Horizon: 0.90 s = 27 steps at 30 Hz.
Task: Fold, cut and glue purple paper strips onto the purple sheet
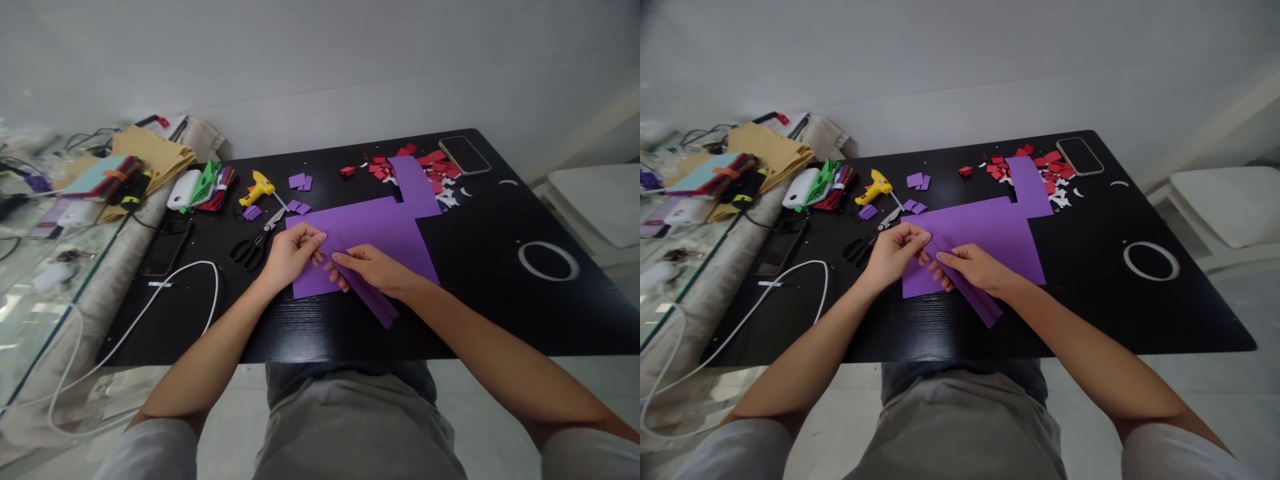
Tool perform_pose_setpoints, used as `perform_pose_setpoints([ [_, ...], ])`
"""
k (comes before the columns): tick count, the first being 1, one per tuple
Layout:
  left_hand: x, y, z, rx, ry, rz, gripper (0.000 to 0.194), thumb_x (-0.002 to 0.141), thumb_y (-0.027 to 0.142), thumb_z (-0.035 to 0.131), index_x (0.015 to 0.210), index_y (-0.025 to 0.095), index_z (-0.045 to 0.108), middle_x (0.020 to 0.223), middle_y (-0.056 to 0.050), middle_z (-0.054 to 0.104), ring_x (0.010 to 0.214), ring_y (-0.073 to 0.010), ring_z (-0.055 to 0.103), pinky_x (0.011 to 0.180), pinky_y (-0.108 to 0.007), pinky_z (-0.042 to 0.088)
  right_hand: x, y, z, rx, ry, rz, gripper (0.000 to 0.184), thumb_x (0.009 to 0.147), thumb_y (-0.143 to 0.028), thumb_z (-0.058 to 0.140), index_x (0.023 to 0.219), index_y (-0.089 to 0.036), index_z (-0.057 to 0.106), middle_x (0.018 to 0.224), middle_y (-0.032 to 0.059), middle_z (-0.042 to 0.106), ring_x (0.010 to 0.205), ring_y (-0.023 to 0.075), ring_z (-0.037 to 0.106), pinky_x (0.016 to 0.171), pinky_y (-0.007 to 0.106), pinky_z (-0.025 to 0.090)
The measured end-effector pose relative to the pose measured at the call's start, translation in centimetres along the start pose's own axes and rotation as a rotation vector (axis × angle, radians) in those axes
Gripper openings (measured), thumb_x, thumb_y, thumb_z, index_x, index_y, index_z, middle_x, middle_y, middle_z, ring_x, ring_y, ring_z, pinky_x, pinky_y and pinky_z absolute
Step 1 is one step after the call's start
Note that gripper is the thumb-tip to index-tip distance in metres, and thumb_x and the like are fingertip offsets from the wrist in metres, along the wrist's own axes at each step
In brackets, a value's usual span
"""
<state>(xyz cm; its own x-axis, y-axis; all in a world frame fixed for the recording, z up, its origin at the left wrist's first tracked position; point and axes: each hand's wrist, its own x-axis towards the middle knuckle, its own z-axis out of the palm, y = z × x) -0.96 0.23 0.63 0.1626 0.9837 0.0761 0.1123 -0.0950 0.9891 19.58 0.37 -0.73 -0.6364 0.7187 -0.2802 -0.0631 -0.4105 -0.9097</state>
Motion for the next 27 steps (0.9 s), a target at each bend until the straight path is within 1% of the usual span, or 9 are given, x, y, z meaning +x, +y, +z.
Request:
perform_pose_setpoints([
  [6, -0.07, 0.28, -0.11, 0.025, 0.014, 0.000, 0.039, 0.086, 0.052, 0.079, 0.088, 0.015, 0.069, 0.060, -0.002, 0.071, 0.051, -0.0124, 0.065, 0.053, -0.023, 0.054, -0.01, -0.10, -0.09, 0.009, -0.032, 0.027, 0.042, 0.088, -0.055, 0.077, 0.089, -0.012, 0.077, 0.075, 0.0046, 0.075, 0.059, 0.0129, 0.067, 0.062, 0.029, 0.057],
  [9, -0.04, 0.34, -0.16, 0.022, 0.028, -0.005, 0.039, 0.085, 0.052, 0.080, 0.087, 0.015, 0.069, 0.059, -0.002, 0.071, 0.049, -0.0117, 0.064, 0.052, -0.023, 0.053, -0.04, -0.08, -0.07, 0.017, -0.030, 0.040, 0.045, 0.087, -0.056, 0.078, 0.090, -0.012, 0.077, 0.077, 0.0059, 0.077, 0.059, 0.0136, 0.068, 0.061, 0.029, 0.057],
  [13, 0.06, 0.30, -0.03, -0.029, 0.047, -0.035, 0.040, 0.085, 0.053, 0.080, 0.086, 0.015, 0.068, 0.058, -0.001, 0.070, 0.050, -0.0123, 0.065, 0.052, -0.023, 0.054, -0.01, -0.02, 0.01, 0.011, -0.014, 0.022, 0.048, 0.084, -0.059, 0.080, 0.087, -0.012, 0.077, 0.075, 0.0056, 0.076, 0.058, 0.0131, 0.067, 0.060, 0.028, 0.057],
  [14, 0.08, 0.28, 0.02, -0.052, 0.034, -0.056, 0.041, 0.084, 0.053, 0.080, 0.087, 0.015, 0.068, 0.058, -0.001, 0.070, 0.050, -0.0126, 0.066, 0.053, -0.023, 0.054, 0.00, -0.02, 0.03, 0.008, -0.009, 0.016, 0.048, 0.084, -0.060, 0.081, 0.087, -0.012, 0.077, 0.074, 0.0055, 0.076, 0.058, 0.0130, 0.067, 0.060, 0.028, 0.057],
  [16, 0.10, 0.28, 0.12, -0.076, -0.032, -0.111, 0.042, 0.082, 0.054, 0.083, 0.085, 0.014, 0.067, 0.060, -0.002, 0.071, 0.051, -0.0128, 0.066, 0.054, -0.024, 0.054, 0.00, -0.05, 0.05, 0.002, -0.002, 0.009, 0.048, 0.084, -0.060, 0.080, 0.086, -0.012, 0.076, 0.074, 0.0056, 0.076, 0.059, 0.0132, 0.068, 0.061, 0.028, 0.057],
  [19, 0.11, 0.28, 0.16, -0.055, -0.130, -0.178, 0.044, 0.076, 0.050, 0.088, 0.072, 0.015, 0.062, 0.061, -0.003, 0.071, 0.051, -0.0126, 0.066, 0.052, -0.023, 0.053, -0.06, -0.16, 0.11, 0.005, 0.006, 0.007, 0.047, 0.085, -0.058, 0.080, 0.084, -0.012, 0.076, 0.074, 0.0056, 0.076, 0.058, 0.0134, 0.068, 0.061, 0.028, 0.058],
  [22, 0.17, 0.28, 0.03, -0.043, -0.125, -0.196, 0.046, 0.073, 0.048, 0.090, 0.066, 0.016, 0.058, 0.061, -0.003, 0.071, 0.051, -0.0125, 0.065, 0.051, -0.023, 0.052, -0.17, -0.36, 0.27, 0.020, 0.000, 0.023, 0.043, 0.089, -0.054, 0.078, 0.085, -0.012, 0.076, 0.075, 0.0063, 0.077, 0.059, 0.0139, 0.069, 0.062, 0.029, 0.059],
  [27, 0.42, 0.26, -0.49, -0.028, -0.083, -0.158, 0.047, 0.072, 0.050, 0.089, 0.064, 0.017, 0.056, 0.061, -0.003, 0.072, 0.048, -0.0113, 0.063, 0.051, -0.024, 0.052, -0.28, -0.65, 0.53, 0.045, 0.004, 0.063, 0.036, 0.095, -0.047, 0.073, 0.088, -0.012, 0.077, 0.079, 0.0074, 0.078, 0.060, 0.0142, 0.070, 0.062, 0.029, 0.060],
])
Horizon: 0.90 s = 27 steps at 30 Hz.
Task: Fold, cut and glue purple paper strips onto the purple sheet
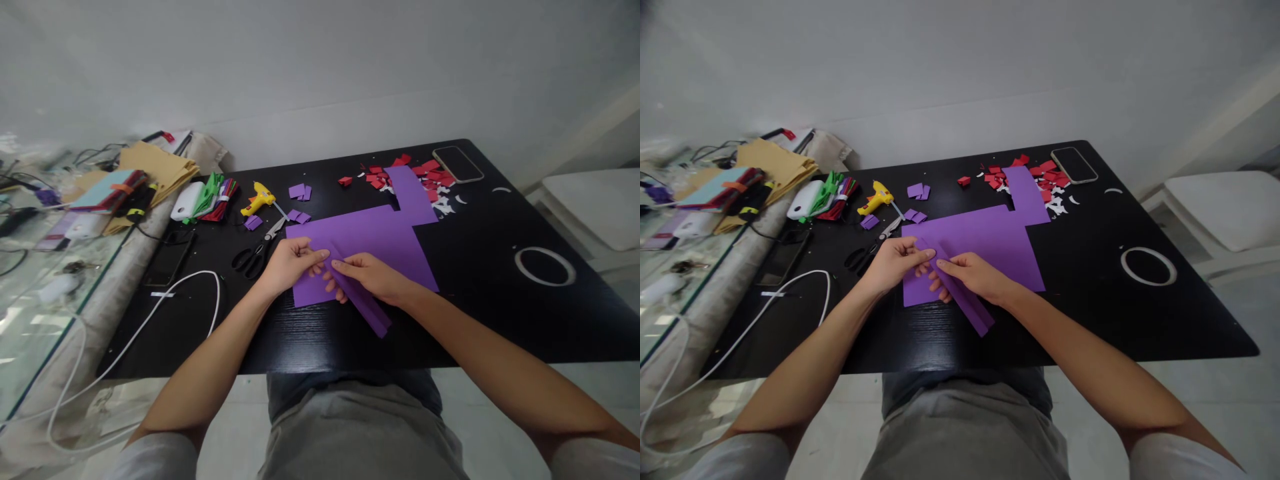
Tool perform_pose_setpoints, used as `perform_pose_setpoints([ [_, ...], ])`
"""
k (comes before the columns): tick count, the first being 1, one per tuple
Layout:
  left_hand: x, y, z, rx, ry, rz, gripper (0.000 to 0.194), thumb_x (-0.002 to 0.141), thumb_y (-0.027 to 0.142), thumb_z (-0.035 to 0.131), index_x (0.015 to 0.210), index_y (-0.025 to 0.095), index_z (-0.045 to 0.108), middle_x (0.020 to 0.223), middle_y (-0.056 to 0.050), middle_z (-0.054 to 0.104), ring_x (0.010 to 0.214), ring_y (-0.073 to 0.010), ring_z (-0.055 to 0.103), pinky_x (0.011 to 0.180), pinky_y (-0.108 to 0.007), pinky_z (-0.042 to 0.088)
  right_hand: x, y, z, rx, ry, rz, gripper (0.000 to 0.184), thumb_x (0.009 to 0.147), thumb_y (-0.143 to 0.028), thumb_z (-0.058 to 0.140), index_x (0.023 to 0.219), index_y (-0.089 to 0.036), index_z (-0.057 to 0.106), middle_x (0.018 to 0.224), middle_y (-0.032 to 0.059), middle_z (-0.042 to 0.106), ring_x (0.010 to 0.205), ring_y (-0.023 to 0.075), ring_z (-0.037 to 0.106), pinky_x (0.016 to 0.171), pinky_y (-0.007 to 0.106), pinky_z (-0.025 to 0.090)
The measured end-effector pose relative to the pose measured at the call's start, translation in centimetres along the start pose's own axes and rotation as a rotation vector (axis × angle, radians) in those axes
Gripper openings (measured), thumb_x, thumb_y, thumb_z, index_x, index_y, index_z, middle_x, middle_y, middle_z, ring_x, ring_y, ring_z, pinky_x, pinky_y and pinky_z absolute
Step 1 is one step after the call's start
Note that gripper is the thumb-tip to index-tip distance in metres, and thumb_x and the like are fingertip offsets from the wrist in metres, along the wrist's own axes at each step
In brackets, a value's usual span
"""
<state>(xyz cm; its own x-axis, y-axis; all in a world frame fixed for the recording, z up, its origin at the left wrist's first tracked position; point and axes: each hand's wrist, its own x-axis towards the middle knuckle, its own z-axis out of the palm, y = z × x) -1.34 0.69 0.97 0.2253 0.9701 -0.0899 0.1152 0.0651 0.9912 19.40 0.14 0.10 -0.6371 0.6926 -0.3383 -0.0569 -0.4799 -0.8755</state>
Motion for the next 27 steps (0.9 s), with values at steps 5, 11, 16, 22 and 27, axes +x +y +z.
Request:
perform_pose_setpoints([
  [5, -0.01, 0.09, -0.06, 0.029, 0.015, 0.015, 0.045, 0.076, 0.049, 0.087, 0.065, 0.017, 0.058, 0.061, -0.003, 0.072, 0.048, -0.0111, 0.063, 0.051, -0.023, 0.052, 0.16, 0.18, -0.12, -0.020, 0.004, -0.016, 0.040, 0.090, -0.051, 0.078, 0.085, -0.011, 0.077, 0.077, 0.0068, 0.078, 0.059, 0.0135, 0.069, 0.063, 0.029, 0.060],
  [11, -0.09, 0.09, 0.11, 0.042, 0.040, 0.013, 0.042, 0.075, 0.047, 0.088, 0.067, 0.016, 0.060, 0.059, -0.003, 0.071, 0.047, -0.0117, 0.062, 0.049, -0.023, 0.050, 0.28, 0.46, -0.11, -0.019, 0.022, -0.016, 0.041, 0.089, -0.052, 0.078, 0.084, -0.012, 0.076, 0.075, 0.0069, 0.078, 0.061, 0.0147, 0.072, 0.065, 0.030, 0.062],
  [16, -0.03, 0.10, -0.10, 0.032, 0.067, 0.032, 0.039, 0.075, 0.046, 0.087, 0.069, 0.015, 0.064, 0.058, -0.003, 0.071, 0.047, -0.0108, 0.061, 0.051, -0.022, 0.050, 0.22, 0.35, -0.14, 0.000, -0.011, 0.026, 0.040, 0.089, -0.049, 0.080, 0.086, -0.010, 0.078, 0.078, 0.0088, 0.080, 0.064, 0.0166, 0.076, 0.066, 0.029, 0.064],
  [22, -0.24, 0.06, 0.55, -0.028, 0.055, 0.009, 0.042, 0.075, 0.048, 0.088, 0.066, 0.015, 0.063, 0.057, -0.002, 0.070, 0.048, -0.0095, 0.060, 0.052, -0.021, 0.049, 0.46, 0.42, -0.27, -0.017, -0.012, 0.006, 0.042, 0.088, -0.051, 0.081, 0.084, -0.009, 0.077, 0.074, 0.0076, 0.079, 0.060, 0.0143, 0.073, 0.064, 0.027, 0.063],
  [27, -0.31, -0.37, 0.82, 0.003, 0.020, -0.056, 0.045, 0.073, 0.050, 0.088, 0.061, 0.015, 0.062, 0.053, -0.003, 0.068, 0.046, -0.0103, 0.060, 0.047, -0.021, 0.046, 0.56, 0.55, -0.32, -0.020, -0.017, -0.016, 0.044, 0.087, -0.054, 0.081, 0.083, -0.010, 0.077, 0.075, 0.0074, 0.079, 0.060, 0.0142, 0.073, 0.064, 0.027, 0.063],
])
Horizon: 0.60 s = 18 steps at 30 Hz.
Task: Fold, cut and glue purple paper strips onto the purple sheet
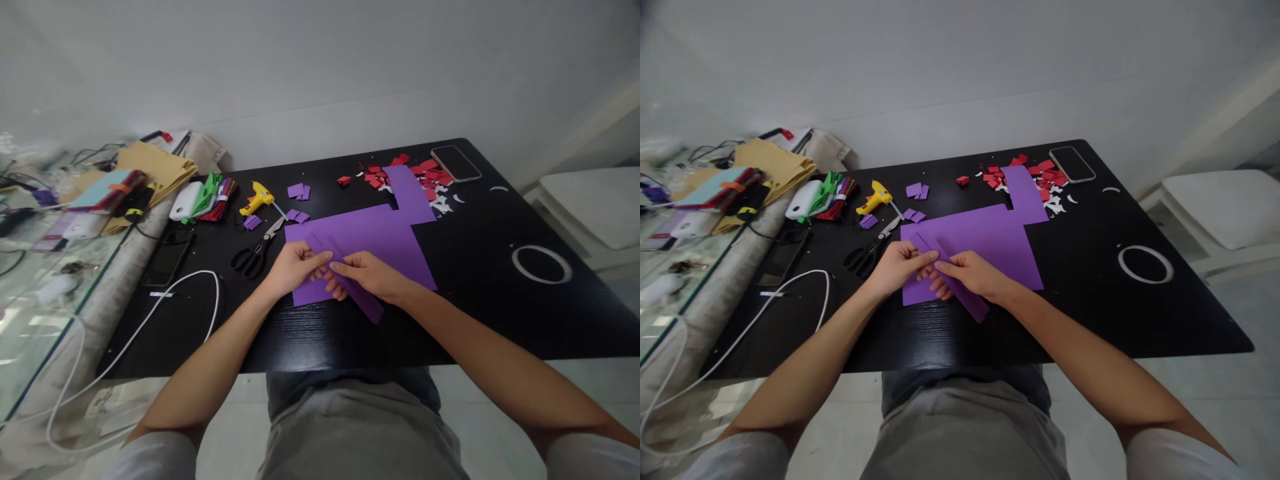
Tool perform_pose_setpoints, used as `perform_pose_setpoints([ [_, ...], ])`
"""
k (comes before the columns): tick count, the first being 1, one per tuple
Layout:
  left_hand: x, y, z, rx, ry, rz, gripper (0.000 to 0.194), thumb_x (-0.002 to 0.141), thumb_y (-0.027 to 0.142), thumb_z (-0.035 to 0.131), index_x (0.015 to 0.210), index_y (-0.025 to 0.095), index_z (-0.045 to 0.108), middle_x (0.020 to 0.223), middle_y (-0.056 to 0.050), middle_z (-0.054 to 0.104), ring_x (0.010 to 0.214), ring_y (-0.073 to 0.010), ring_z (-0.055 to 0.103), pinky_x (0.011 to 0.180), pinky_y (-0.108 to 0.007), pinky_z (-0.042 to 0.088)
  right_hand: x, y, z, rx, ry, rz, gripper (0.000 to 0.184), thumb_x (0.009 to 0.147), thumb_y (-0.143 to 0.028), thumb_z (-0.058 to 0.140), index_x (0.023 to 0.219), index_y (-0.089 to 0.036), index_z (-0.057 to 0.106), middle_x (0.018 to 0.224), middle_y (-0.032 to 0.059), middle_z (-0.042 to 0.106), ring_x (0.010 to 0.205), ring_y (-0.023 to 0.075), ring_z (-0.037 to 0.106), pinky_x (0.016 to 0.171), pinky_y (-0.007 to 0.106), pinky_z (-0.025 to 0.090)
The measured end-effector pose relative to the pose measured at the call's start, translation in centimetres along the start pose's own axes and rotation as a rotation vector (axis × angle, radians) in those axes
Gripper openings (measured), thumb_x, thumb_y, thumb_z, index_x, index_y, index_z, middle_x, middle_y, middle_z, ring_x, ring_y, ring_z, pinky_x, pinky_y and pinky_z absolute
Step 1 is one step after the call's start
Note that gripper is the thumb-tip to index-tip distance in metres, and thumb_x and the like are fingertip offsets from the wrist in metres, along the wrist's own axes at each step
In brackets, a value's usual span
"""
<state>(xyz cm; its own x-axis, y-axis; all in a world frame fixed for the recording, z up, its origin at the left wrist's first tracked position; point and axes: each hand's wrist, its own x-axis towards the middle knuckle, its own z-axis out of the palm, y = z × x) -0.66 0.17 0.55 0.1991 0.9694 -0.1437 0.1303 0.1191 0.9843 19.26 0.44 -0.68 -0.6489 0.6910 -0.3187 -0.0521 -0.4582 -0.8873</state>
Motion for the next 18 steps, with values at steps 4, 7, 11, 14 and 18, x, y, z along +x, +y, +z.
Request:
perform_pose_setpoints([
  [4, 0.11, 0.15, -0.40, 0.010, 0.014, 0.026, 0.045, 0.073, 0.051, 0.088, 0.064, 0.014, 0.065, 0.056, -0.004, 0.069, 0.047, -0.0105, 0.060, 0.048, -0.022, 0.048, -0.09, -0.03, -0.09, 0.027, 0.003, 0.009, 0.042, 0.086, -0.053, 0.082, 0.088, -0.011, 0.078, 0.079, 0.0083, 0.080, 0.065, 0.0160, 0.074, 0.065, 0.029, 0.063],
  [7, 0.16, 0.40, -0.61, -0.010, 0.050, 0.043, 0.046, 0.071, 0.051, 0.090, 0.064, 0.014, 0.065, 0.057, -0.004, 0.071, 0.047, -0.0103, 0.060, 0.049, -0.022, 0.048, -0.09, -0.03, -0.17, 0.021, 0.000, 0.020, 0.042, 0.085, -0.053, 0.083, 0.087, -0.010, 0.078, 0.079, 0.0088, 0.080, 0.065, 0.0164, 0.074, 0.066, 0.030, 0.063],
  [11, 0.10, 0.45, -0.40, -0.025, 0.047, 0.046, 0.045, 0.073, 0.051, 0.088, 0.063, 0.013, 0.067, 0.056, -0.004, 0.070, 0.047, -0.0100, 0.059, 0.050, -0.022, 0.048, 0.14, 0.26, -0.21, -0.001, 0.008, 0.003, 0.042, 0.084, -0.053, 0.084, 0.085, -0.011, 0.078, 0.075, 0.0078, 0.079, 0.060, 0.0150, 0.073, 0.063, 0.029, 0.062],
  [14, 0.01, 0.36, -0.16, 0.016, -0.030, 0.020, 0.044, 0.075, 0.051, 0.087, 0.062, 0.013, 0.069, 0.054, -0.004, 0.068, 0.047, -0.0099, 0.058, 0.050, -0.022, 0.047, 0.31, 0.53, -0.19, -0.008, 0.029, -0.009, 0.041, 0.084, -0.051, 0.084, 0.086, -0.011, 0.077, 0.074, 0.0074, 0.079, 0.058, 0.0150, 0.072, 0.061, 0.028, 0.062],
  [18, 0.03, 0.33, -0.29, 0.097, -0.074, 0.021, 0.044, 0.078, 0.050, 0.084, 0.059, 0.013, 0.071, 0.052, -0.004, 0.067, 0.047, -0.0099, 0.058, 0.049, -0.021, 0.045, 0.14, 0.36, -0.05, 0.004, 0.043, -0.004, 0.037, 0.088, -0.048, 0.082, 0.088, -0.011, 0.077, 0.076, 0.0078, 0.079, 0.061, 0.0153, 0.073, 0.062, 0.028, 0.063],
])
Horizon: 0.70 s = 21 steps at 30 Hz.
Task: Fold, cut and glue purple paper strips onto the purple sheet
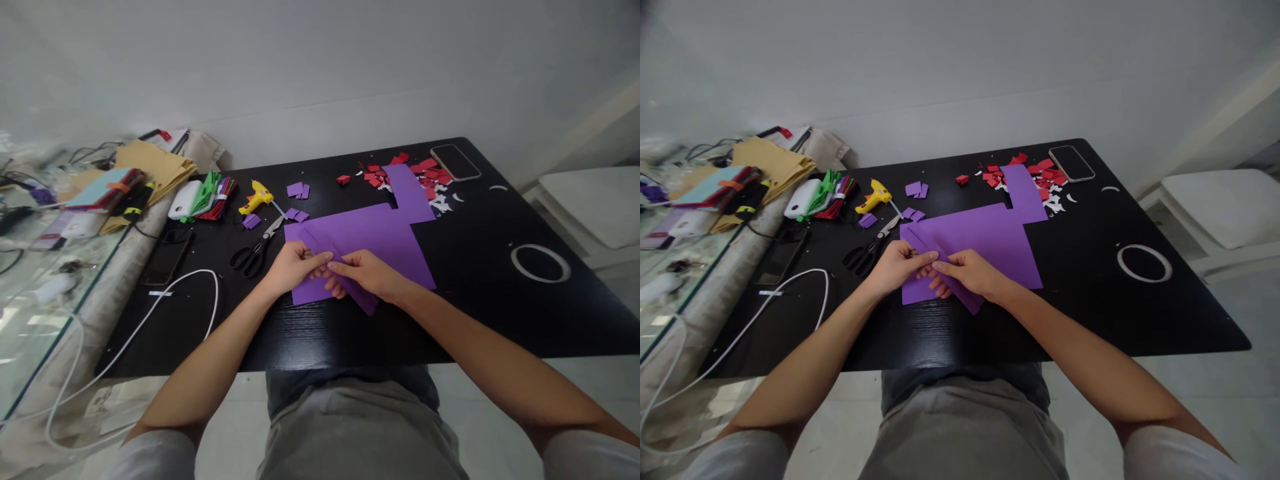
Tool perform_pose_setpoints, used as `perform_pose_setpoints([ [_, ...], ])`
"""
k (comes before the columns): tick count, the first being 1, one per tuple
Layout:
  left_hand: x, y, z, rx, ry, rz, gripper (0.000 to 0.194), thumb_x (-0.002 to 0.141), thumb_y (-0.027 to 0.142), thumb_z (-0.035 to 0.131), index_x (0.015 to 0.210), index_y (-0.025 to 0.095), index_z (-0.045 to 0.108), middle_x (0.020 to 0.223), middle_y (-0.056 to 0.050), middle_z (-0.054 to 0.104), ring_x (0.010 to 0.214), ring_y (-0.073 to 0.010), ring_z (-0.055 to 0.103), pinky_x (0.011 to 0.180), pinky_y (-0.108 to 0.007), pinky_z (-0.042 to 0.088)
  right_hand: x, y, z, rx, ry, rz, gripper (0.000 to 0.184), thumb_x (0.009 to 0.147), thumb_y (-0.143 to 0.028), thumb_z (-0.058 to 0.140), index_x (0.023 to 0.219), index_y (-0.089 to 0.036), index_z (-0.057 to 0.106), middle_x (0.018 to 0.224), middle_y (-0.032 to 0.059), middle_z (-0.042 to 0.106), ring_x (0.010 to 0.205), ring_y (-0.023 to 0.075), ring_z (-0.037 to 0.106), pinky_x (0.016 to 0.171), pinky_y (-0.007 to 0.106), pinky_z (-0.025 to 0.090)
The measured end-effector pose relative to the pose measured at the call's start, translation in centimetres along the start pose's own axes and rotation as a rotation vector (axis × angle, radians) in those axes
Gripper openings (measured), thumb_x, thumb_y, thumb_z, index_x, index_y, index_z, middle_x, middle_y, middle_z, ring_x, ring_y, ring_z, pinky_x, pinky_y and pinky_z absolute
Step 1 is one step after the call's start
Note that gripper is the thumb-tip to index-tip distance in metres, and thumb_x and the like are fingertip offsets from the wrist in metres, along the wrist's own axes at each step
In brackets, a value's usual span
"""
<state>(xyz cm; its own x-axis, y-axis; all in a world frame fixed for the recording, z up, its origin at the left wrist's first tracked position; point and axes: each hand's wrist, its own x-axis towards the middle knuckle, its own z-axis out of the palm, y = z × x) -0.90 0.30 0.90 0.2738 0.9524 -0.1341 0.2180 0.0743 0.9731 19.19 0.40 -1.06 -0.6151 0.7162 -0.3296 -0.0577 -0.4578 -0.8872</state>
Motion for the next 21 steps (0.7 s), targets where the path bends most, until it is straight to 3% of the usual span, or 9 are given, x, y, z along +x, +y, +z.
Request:
perform_pose_setpoints([
  [6, 0.3, 0.0, -0.8, -0.032, 0.083, 0.039, 0.043, 0.076, 0.052, 0.087, 0.064, 0.013, 0.072, 0.054, -0.003, 0.067, 0.047, -0.0096, 0.058, 0.051, -0.021, 0.046, -0.7, -1.1, 0.1, 0.033, -0.062, 0.048, 0.039, 0.095, -0.049, 0.073, 0.089, -0.011, 0.077, 0.082, 0.0091, 0.079, 0.060, 0.0145, 0.071, 0.059, 0.027, 0.060],
  [13, 0.4, -0.3, -1.0, -0.014, 0.080, 0.030, 0.045, 0.077, 0.053, 0.085, 0.063, 0.013, 0.072, 0.054, -0.004, 0.067, 0.047, -0.0101, 0.057, 0.051, -0.022, 0.045, -0.5, -0.9, -0.3, 0.011, -0.112, 0.034, 0.043, 0.088, -0.054, 0.078, 0.088, -0.012, 0.078, 0.075, 0.0044, 0.072, 0.055, 0.0087, 0.055, 0.052, 0.023, 0.047],
  [17, 0.5, -0.5, -1.1, 0.009, 0.068, 0.028, 0.043, 0.079, 0.053, 0.083, 0.065, 0.013, 0.073, 0.054, -0.005, 0.068, 0.047, -0.0107, 0.058, 0.051, -0.022, 0.045, -0.4, -0.7, -0.4, -0.002, -0.100, 0.015, 0.044, 0.084, -0.055, 0.081, 0.096, -0.012, 0.080, 0.074, 0.0021, 0.070, 0.054, 0.0078, 0.051, 0.050, 0.023, 0.042],
  [21, 0.3, -0.3, -0.9, -0.032, 0.065, 0.040, 0.043, 0.080, 0.052, 0.082, 0.064, 0.013, 0.073, 0.054, -0.004, 0.068, 0.048, -0.0107, 0.058, 0.052, -0.023, 0.046, -0.5, -0.9, -0.2, -0.042, -0.079, -0.015, 0.046, 0.081, -0.059, 0.083, 0.088, -0.014, 0.080, 0.068, 0.0008, 0.068, 0.052, 0.0078, 0.051, 0.049, 0.023, 0.042],
])
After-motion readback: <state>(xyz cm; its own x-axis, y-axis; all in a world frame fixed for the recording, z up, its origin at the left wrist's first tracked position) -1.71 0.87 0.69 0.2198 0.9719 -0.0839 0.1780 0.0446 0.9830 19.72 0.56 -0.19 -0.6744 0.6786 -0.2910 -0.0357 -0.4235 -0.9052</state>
